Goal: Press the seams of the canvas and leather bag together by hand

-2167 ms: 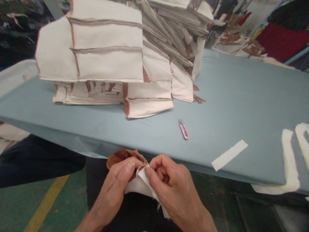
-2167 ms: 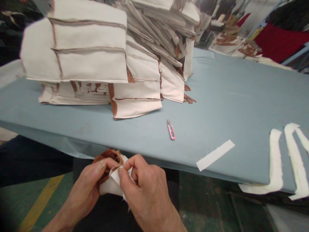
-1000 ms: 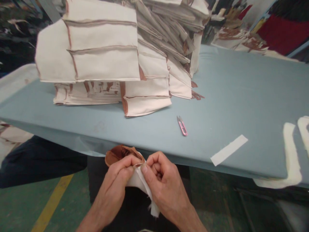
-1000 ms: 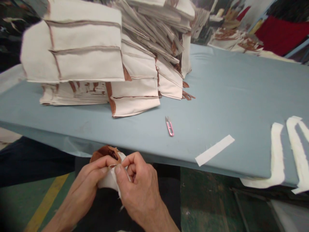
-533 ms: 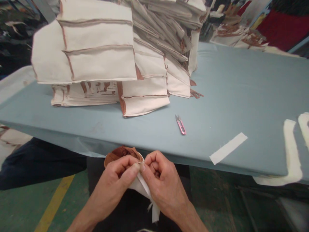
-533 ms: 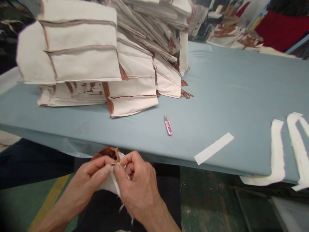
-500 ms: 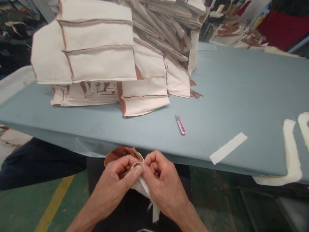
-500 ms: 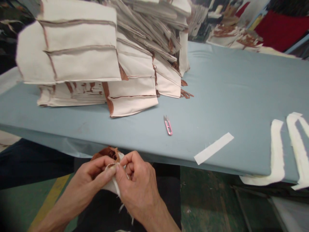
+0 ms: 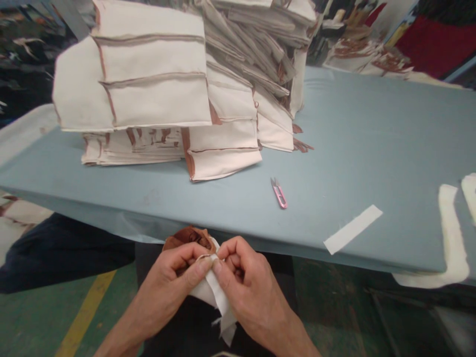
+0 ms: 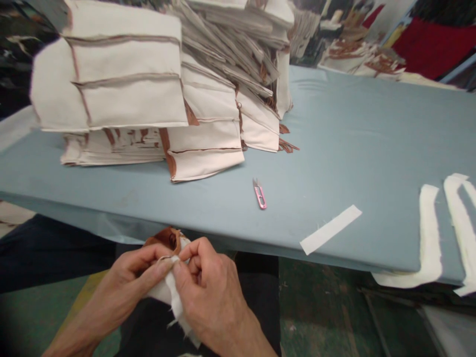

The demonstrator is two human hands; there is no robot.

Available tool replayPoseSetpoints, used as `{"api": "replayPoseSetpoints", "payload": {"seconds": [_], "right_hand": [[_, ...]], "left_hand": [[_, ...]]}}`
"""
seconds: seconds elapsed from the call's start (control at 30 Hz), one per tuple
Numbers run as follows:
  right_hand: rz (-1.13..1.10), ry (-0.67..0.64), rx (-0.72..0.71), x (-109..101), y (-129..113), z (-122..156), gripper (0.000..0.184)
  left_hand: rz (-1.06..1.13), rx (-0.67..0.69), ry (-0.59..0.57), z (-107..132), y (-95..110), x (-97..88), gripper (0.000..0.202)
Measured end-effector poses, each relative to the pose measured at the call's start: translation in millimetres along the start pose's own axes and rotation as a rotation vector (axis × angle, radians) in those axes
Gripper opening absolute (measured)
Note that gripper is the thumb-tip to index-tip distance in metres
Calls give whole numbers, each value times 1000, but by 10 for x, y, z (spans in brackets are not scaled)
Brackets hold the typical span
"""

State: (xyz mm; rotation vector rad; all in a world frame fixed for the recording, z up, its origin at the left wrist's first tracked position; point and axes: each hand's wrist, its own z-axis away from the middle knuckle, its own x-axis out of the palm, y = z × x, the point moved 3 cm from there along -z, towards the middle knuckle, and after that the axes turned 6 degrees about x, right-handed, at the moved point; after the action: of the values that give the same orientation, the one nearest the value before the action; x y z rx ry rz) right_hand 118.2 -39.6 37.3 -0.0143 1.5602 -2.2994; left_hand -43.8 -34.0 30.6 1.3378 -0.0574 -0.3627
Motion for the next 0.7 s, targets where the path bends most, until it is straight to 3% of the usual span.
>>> {"api": "replayPoseSetpoints", "payload": {"seconds": [0.27, 0.47, 0.6, 0.7], "right_hand": [[179, 64, -63, 101, 102, -27, 10], [111, 31, -199, 42, 58, -11, 17], [52, 89, -431, -121, -3, -80, 15], [25, -10, -702, -174, -131, -133, 14]], "left_hand": [[-227, 0, 97, -9, 86, 43, 33], [-293, 62, 144, 52, 136, -37, 31], [-219, 141, 101, 149, 82, -147, 30], [-227, 190, 124, 221, 61, -224, 27]]}}
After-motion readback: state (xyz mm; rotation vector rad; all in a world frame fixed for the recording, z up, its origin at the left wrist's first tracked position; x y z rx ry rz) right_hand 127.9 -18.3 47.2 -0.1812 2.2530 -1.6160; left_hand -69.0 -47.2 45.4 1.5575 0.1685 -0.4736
